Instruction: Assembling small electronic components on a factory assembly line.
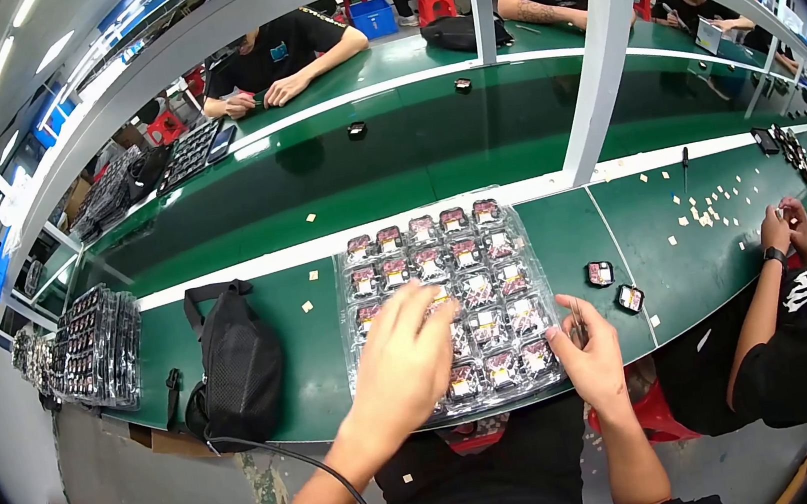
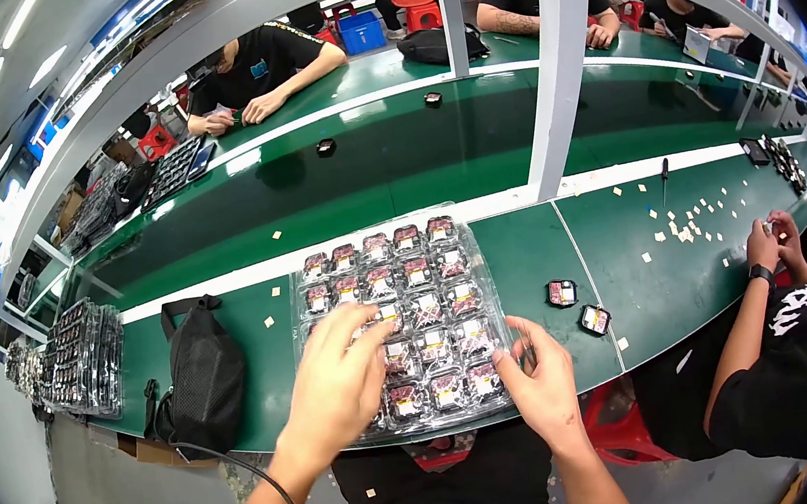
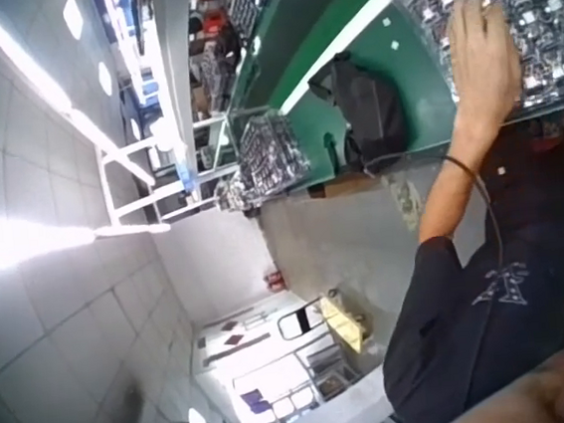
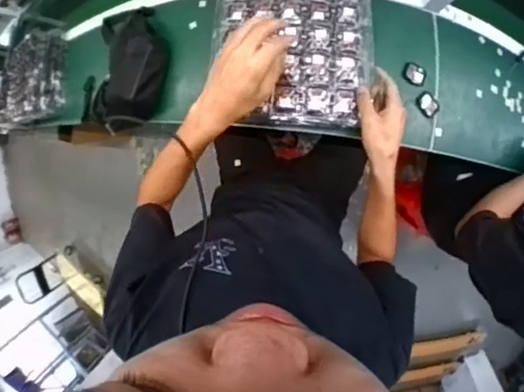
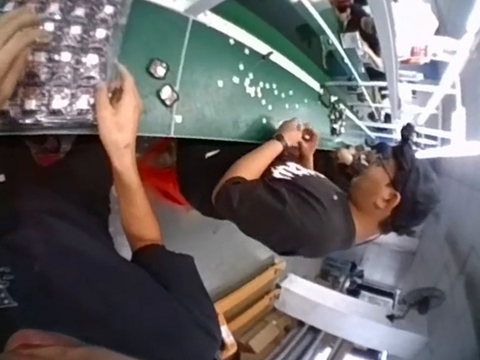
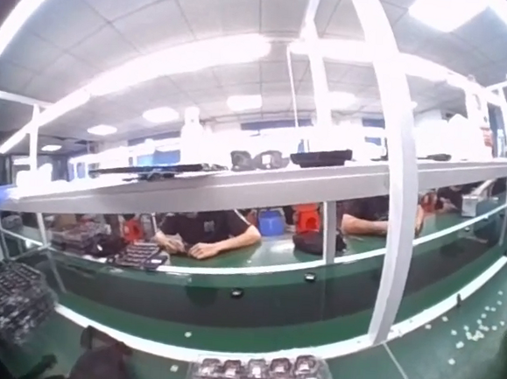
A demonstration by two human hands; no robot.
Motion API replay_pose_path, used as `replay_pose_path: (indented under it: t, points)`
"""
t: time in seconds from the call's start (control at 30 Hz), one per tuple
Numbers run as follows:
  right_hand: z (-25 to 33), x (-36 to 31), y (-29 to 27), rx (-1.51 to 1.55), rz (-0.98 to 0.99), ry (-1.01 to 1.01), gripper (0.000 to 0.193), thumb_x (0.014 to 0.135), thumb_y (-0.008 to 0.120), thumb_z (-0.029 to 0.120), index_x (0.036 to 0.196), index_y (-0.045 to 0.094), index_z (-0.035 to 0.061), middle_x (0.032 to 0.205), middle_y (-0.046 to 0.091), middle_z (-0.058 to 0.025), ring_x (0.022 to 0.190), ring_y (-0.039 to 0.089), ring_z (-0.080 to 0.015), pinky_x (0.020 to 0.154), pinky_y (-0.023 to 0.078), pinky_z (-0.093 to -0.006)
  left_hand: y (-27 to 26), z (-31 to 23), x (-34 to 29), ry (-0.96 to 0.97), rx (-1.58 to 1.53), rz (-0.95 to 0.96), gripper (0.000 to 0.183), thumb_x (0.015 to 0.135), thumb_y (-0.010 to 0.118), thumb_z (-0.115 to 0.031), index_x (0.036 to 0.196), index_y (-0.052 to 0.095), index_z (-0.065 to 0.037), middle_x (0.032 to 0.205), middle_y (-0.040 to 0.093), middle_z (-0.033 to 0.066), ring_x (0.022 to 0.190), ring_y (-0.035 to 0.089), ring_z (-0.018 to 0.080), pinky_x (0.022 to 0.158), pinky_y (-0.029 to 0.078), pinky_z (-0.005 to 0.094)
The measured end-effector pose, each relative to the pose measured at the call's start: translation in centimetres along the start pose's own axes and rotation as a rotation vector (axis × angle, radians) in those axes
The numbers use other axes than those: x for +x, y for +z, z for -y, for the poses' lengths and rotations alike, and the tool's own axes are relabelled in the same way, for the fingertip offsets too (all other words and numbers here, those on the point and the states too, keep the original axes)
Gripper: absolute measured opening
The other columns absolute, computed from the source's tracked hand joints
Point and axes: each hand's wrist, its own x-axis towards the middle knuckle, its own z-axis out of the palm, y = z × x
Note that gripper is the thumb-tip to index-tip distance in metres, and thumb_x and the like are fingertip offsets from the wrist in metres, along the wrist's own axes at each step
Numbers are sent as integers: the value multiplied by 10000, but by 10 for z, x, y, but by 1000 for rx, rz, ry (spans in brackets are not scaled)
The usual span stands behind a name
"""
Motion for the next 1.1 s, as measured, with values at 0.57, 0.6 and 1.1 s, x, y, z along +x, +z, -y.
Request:
replay_pose_path:
  t: [0.57, 0.6, 1.1]
  points:
    - [6, -2, 3, 224, 34, 96, 440, 888, 730, -36, 1312, 627, -99, 837, 519, 52, 674, 428, 5, 580, 361, -181, 61, 77, 46, -157, 150, 28, 565, 935, 709, -322, 1367, 583, 20, 1369, 586, 185, 1265, 548, 371, 1098, 409, 477]
    - [8, -1, 3, 230, 45, 106, 463, 909, 709, -51, 1349, 581, -120, 812, 502, 81, 681, 410, 10, 590, 325, -174, 60, 76, 47, -161, 160, 53, 562, 936, 706, -324, 1364, 587, 20, 1364, 588, 179, 1257, 551, 368, 1089, 411, 474]
    - [18, 0, 2, 264, 76, 47, 497, 917, 687, -69, 1391, 548, -122, 818, 500, 77, 671, 420, 19, 578, 341, -162, 57, 80, 53, -216, 107, 98, 495, 900, 706, -360, 1262, 667, -24, 1309, 609, 159, 1226, 547, 345, 1052, 416, 472]
